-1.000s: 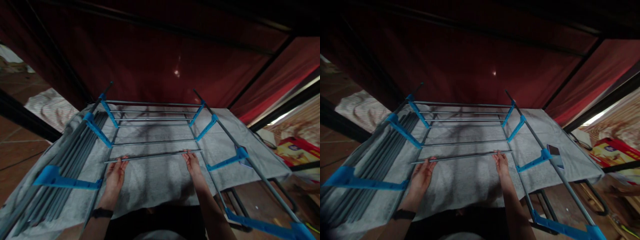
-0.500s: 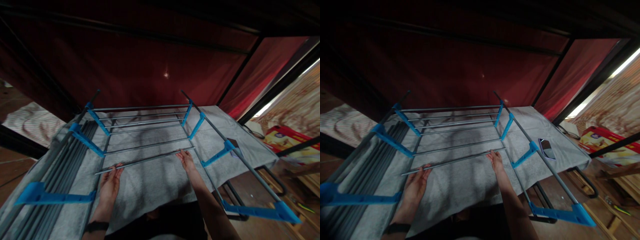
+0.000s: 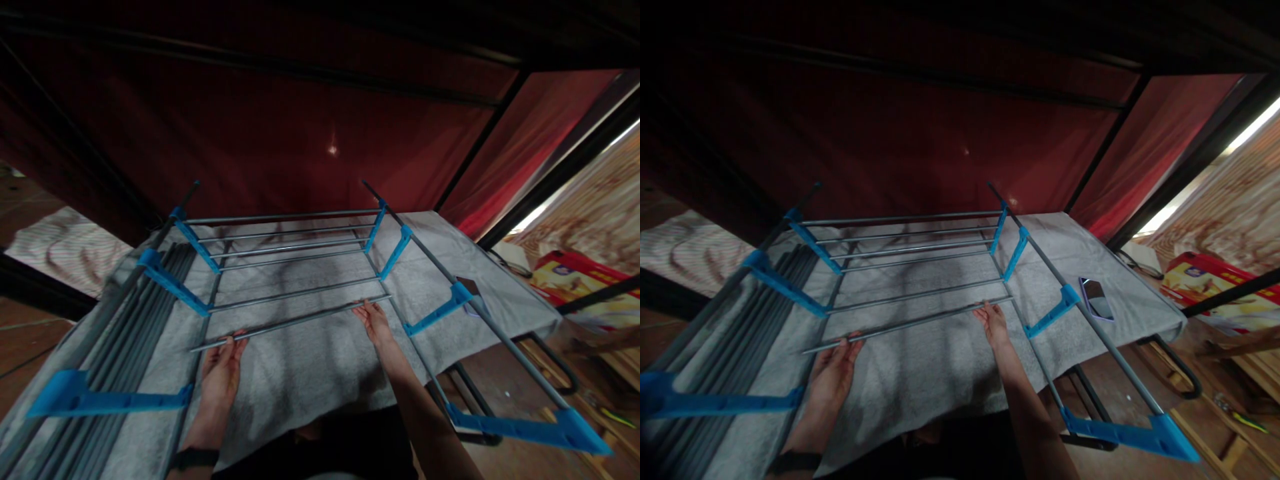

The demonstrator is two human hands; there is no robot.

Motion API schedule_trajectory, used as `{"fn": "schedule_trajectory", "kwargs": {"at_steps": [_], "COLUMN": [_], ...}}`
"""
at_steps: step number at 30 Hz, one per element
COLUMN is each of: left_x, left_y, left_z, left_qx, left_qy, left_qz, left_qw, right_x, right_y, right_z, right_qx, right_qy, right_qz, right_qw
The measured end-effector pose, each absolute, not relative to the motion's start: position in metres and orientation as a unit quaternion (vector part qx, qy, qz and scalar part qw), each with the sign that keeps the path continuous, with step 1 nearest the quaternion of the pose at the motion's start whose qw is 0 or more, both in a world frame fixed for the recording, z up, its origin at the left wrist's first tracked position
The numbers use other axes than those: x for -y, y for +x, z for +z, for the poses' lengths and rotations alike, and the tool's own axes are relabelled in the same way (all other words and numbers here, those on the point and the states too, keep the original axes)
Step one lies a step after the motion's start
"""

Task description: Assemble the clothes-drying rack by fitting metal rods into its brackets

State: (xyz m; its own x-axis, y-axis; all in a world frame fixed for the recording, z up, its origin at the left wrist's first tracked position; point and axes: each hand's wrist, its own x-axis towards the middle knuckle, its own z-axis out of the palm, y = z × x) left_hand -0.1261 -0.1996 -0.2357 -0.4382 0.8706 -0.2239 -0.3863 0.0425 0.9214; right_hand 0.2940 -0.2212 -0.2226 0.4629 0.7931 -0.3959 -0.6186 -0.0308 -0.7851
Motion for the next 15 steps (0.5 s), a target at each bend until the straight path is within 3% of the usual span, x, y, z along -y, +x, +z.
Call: {"fn": "schedule_trajectory", "kwargs": {"at_steps": [15], "left_x": [0.204], "left_y": [-0.125], "left_z": [-0.235], "left_qx": [-0.524], "left_qy": [0.199], "left_qz": [0.678], "left_qw": [0.475], "right_x": [0.219], "right_y": [0.293], "right_z": [-0.228], "right_qx": [0.112], "right_qy": [-0.471], "right_qz": [0.452], "right_qw": [0.749]}}
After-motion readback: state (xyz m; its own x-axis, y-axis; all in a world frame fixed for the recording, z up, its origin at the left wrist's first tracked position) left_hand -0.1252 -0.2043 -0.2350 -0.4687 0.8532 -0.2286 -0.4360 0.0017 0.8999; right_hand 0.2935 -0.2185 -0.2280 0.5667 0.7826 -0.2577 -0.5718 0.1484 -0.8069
